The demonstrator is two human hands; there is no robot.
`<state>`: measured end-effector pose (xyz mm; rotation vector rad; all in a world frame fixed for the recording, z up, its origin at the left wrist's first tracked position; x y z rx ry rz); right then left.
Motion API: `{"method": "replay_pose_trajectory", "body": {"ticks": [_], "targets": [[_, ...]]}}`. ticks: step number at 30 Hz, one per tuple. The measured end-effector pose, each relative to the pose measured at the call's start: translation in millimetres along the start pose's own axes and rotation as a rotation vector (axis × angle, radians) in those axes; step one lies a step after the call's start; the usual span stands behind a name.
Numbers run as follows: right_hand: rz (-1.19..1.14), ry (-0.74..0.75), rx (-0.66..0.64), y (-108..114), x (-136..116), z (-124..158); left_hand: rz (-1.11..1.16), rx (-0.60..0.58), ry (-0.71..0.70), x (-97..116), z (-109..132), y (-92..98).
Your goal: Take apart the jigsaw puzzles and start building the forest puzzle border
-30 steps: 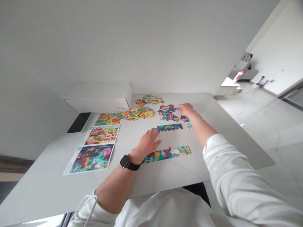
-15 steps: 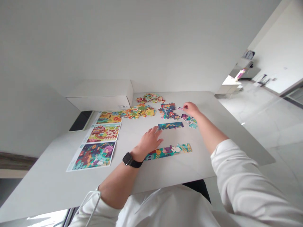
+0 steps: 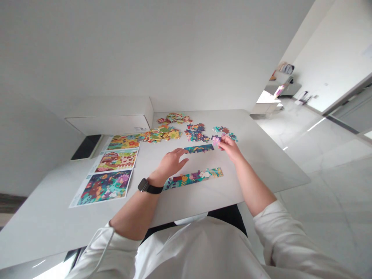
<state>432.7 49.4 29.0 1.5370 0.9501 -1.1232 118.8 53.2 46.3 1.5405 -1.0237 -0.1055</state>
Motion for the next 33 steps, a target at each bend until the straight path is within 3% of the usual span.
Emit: {"method": "replay_pose_trajectory", "body": {"ticks": [3, 8, 13, 18, 21, 29, 33], "targets": [[-0.012, -0.030, 0.024, -4, 11, 3, 0.162, 0.076, 0.037, 7, -7, 14.3], [-0.001, -0.023, 0.017, -11, 9, 2, 0.308, 0.065, 0.115, 39, -23, 22.2], [0.007, 0.045, -0.072, -26, -4, 9, 0.315, 0.071, 0.259, 60, -42, -5.7], [0.011, 0.067, -0.160, -35, -6, 16, 0.604, 0.088, 0.394, 46, -50, -53.8], [0.035, 0.063, -0.187, -38, -7, 19, 0.790, 0.066, 0.448, 36, -48, -70.8], [0.041, 0.118, -0.207, -48, -14, 24, 0.930, 0.039, 0.491, 31, -40, -75.3], [0.017, 0.102, -0.141, -36, -10, 19, 0.835, 0.095, 0.477, 27, -37, -71.9]]}}
Point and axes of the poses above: each hand's wrist, its own z-axis away from the middle knuckle, its own y-axis out of the back of the hand, x = y × z, the point moved 7 cm from there along -z, towards the middle knuckle, and after that the axes turned 2 degrees about z, right-handed, at the moved point
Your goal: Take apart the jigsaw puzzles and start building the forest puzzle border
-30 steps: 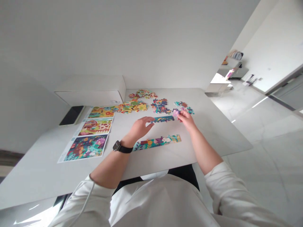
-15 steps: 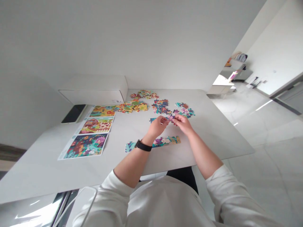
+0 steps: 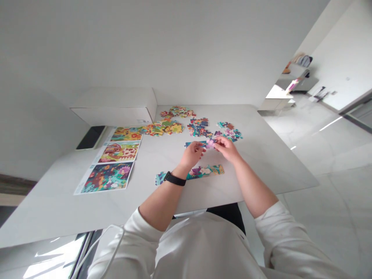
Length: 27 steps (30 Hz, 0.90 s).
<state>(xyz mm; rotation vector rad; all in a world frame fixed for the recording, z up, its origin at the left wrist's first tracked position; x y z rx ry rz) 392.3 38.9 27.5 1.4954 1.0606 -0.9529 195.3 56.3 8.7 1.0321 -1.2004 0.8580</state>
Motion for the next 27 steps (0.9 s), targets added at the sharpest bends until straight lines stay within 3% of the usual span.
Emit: {"method": "replay_pose_trajectory", "body": {"ticks": [5, 8, 11, 14, 20, 27], "targets": [[0.100, -0.012, 0.174, 30, 11, -4, -0.438, 0.120, -0.235, 18, 9, 12.4], [0.261, -0.007, 0.197, 35, 16, -3, -0.669, 0.059, -0.374, 26, 16, 3.5], [0.413, 0.005, 0.126, 29, 18, -2, -0.803, -0.045, -0.446, 25, 21, -10.0], [0.535, -0.018, 0.065, 22, 22, 0, -0.872, -0.114, -0.454, 18, 23, -18.3], [0.717, -0.066, 0.040, 18, 28, -1, -0.918, -0.126, -0.408, 7, 21, -17.4], [0.815, 0.103, 0.059, 13, 13, 2, -0.946, -0.137, -0.404, 6, 21, -17.8]]}}
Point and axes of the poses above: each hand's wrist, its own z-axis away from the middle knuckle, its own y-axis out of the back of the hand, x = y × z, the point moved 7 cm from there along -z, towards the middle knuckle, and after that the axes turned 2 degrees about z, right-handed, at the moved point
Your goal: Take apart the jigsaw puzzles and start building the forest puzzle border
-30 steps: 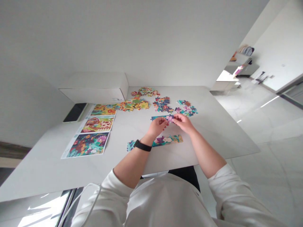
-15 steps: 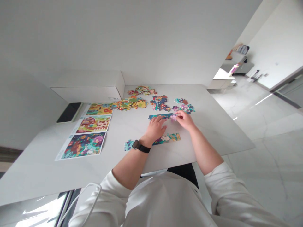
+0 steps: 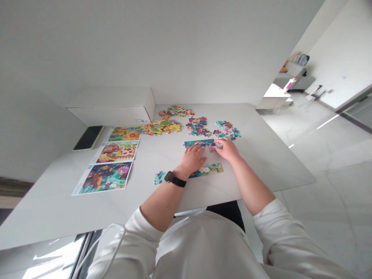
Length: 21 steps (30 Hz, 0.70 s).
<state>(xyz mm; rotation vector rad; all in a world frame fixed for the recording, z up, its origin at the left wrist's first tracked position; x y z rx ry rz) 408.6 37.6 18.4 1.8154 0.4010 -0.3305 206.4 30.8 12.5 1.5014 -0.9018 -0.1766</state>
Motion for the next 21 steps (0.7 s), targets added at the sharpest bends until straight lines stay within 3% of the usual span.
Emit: {"method": "replay_pose_trajectory", "body": {"ticks": [4, 21], "targets": [[0.011, 0.067, -0.051, -6, -6, 3, -0.011, -0.005, 0.015, 0, 0, 0.4], [0.118, 0.084, -0.113, -13, -16, 5, -0.031, 0.024, 0.077, 0, 2, 4.0]]}}
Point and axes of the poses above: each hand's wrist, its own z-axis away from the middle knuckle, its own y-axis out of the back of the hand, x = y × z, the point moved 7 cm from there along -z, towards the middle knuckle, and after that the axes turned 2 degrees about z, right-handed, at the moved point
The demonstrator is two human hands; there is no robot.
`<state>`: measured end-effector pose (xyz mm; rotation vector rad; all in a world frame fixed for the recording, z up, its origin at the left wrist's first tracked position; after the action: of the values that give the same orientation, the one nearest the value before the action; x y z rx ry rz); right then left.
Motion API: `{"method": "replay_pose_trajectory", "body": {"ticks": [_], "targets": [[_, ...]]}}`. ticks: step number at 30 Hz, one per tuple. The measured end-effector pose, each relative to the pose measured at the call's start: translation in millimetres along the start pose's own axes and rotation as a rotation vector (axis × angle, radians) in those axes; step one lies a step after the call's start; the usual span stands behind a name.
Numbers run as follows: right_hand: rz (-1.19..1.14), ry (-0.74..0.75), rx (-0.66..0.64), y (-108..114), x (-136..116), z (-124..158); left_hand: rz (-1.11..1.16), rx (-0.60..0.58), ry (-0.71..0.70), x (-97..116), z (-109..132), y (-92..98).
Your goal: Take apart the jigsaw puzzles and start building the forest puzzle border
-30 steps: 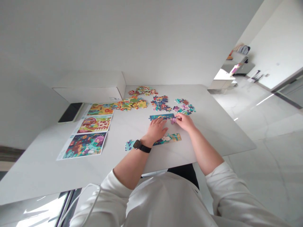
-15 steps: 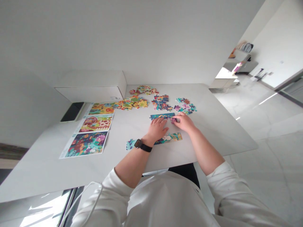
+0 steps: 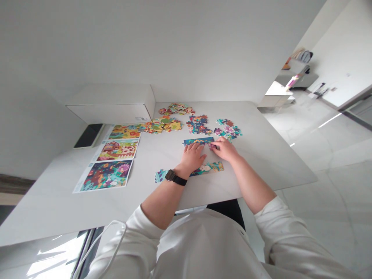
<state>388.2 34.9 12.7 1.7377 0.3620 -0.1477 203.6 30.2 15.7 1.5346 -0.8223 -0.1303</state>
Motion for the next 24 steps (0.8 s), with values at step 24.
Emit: {"method": "replay_pose_trajectory", "body": {"ticks": [24], "targets": [[0.043, 0.090, 0.026, -3, -15, -6, 0.206, 0.211, -0.134, 11, -3, 35.1]]}}
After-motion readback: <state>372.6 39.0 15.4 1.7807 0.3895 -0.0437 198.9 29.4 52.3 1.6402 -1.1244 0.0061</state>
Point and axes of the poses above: each hand's wrist, its own z-axis away from the middle knuckle, its own y-axis out of the back of the hand, x = y × z, the point moved 7 cm from there along -z, towards the middle knuckle, and after that the axes turned 2 degrees about z, right-handed, at the moved point
